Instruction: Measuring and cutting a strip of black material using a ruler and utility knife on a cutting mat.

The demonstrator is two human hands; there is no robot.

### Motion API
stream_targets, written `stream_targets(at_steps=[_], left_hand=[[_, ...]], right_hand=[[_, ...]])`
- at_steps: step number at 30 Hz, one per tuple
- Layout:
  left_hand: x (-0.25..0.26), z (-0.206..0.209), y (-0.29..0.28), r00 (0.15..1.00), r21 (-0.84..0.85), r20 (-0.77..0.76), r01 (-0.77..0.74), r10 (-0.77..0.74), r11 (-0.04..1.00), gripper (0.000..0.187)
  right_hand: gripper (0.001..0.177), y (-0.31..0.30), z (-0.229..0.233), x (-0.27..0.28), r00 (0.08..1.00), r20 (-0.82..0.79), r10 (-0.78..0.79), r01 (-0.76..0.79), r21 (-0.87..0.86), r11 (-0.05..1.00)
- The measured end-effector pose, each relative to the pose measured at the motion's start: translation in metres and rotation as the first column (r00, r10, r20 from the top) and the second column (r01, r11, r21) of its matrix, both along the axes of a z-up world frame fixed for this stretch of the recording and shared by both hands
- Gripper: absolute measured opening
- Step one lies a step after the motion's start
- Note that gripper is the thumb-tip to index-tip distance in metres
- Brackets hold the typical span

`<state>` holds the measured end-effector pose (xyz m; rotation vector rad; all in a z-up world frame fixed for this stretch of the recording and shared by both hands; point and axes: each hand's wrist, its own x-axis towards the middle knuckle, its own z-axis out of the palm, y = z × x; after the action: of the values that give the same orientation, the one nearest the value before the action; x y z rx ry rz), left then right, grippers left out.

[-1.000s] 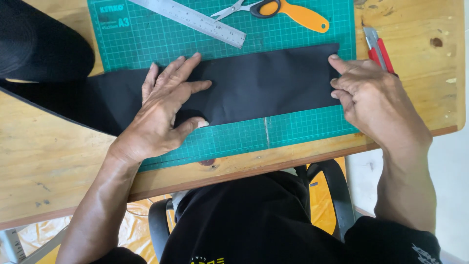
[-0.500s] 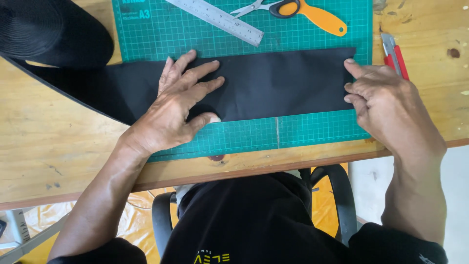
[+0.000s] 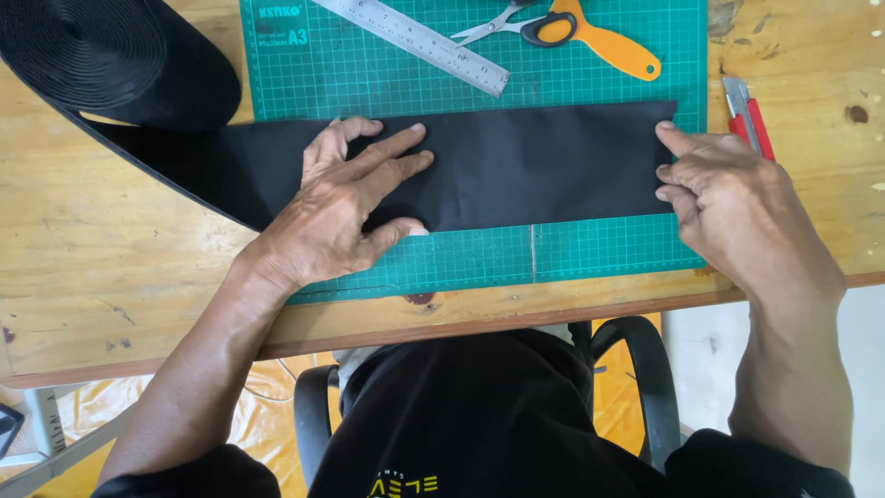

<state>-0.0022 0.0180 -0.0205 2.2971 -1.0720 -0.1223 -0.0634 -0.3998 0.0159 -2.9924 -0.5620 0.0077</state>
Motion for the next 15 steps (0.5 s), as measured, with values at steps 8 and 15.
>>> stream_targets(at_steps=[8, 15], left_hand=[[0.0033, 0.0095, 0.0002, 0.993, 0.153, 0.120, -0.003, -0.016, 0.988, 0.064], [0.0023, 0.0087, -0.0003, 0.989, 0.125, 0.149, -0.001, -0.018, 0.992, 0.063]], right_hand=[[0.008, 0.0046, 0.0032, 0.0001, 1.000, -0.002, 0.007, -0.007, -0.032, 0.999], [0.011, 0.0024, 0.0007, -0.0002, 1.000, -0.013, 0.008, -0.008, -0.021, 1.000]])
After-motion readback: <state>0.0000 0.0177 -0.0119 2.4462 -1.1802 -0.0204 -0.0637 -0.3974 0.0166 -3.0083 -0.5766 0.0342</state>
